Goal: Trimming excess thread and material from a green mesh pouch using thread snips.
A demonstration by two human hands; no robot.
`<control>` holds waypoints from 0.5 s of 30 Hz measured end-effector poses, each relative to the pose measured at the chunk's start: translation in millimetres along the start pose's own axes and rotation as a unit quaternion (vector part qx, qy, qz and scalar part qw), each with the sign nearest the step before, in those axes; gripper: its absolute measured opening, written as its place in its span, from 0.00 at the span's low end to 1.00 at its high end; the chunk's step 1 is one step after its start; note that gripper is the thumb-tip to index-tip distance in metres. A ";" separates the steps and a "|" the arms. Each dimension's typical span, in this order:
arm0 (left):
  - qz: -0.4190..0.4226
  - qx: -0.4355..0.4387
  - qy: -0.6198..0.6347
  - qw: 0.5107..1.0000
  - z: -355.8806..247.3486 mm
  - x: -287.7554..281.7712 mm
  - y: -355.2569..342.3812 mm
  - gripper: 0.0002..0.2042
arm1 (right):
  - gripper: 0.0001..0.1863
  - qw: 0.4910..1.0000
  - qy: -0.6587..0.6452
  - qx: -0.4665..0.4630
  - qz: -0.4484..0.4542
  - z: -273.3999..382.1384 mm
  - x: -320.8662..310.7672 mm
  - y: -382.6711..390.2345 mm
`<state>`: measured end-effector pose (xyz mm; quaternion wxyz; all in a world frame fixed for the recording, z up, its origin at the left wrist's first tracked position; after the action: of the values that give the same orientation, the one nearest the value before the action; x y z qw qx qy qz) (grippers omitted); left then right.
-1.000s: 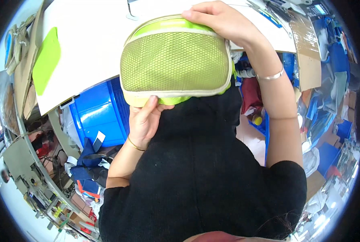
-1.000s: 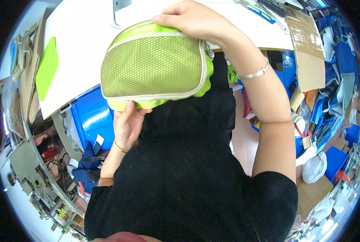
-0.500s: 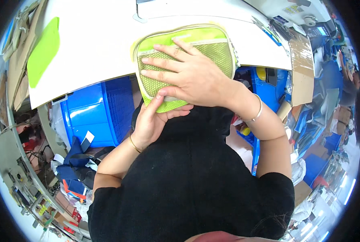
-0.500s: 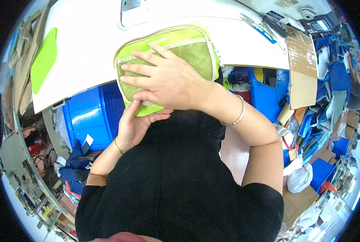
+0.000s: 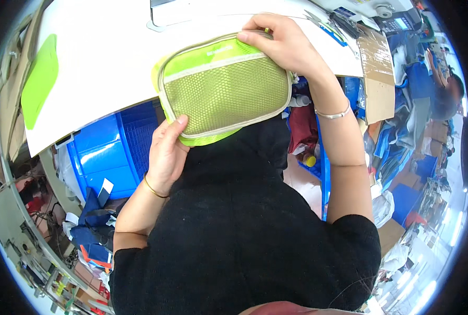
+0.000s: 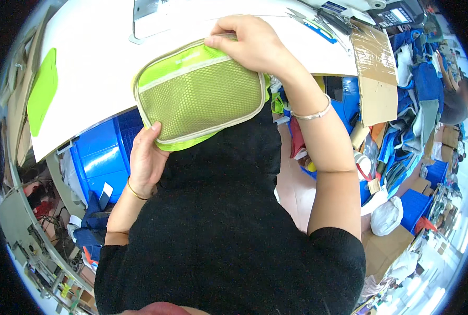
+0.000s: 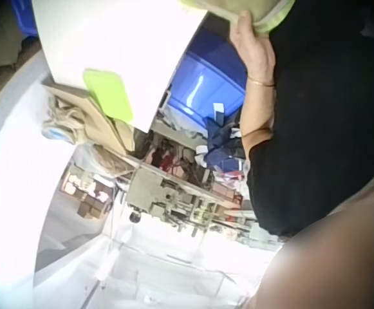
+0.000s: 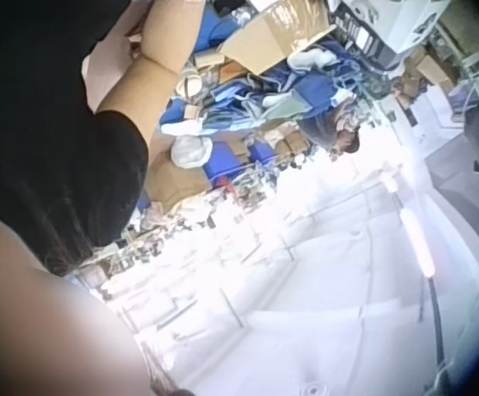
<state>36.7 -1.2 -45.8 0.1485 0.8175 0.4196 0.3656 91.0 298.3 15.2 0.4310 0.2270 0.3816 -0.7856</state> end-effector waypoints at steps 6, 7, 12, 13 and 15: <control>-0.016 0.028 0.078 0.996 -11.7 -22.6 -1.6 0.16 | 0.05 0.987 -0.098 -0.122 -0.015 17.6 -14.3 10.3; -0.033 0.004 0.121 0.992 -24.3 -11.5 1.4 0.16 | 0.05 0.986 -0.105 -0.129 -0.007 24.5 -19.1 18.5; -0.028 0.116 0.003 0.993 -31.2 0.9 8.7 0.16 | 0.11 0.981 0.004 -0.192 -0.010 52.4 -30.8 44.9; -0.019 0.122 -0.003 0.992 -31.0 4.6 9.2 0.16 | 0.13 0.981 0.022 -0.195 -0.007 63.8 -29.9 48.5; -0.018 0.125 -0.009 0.992 -29.2 12.4 10.6 0.16 | 0.19 0.981 0.024 -0.193 0.006 86.0 -21.2 57.1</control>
<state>26.5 0.4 -14.0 0.0561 0.8252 0.4753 0.2999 148.3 221.3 58.8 0.4625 0.1606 0.5344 -0.6890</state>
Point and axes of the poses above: each hand's wrist, its own y-axis away from the middle knuckle, its own x-axis out of the palm, z = x × y, the point moved 1 cm from there along -y, towards the middle knuckle, and after that the axes turned 15 degrees about -z, right-handed, at the moved point
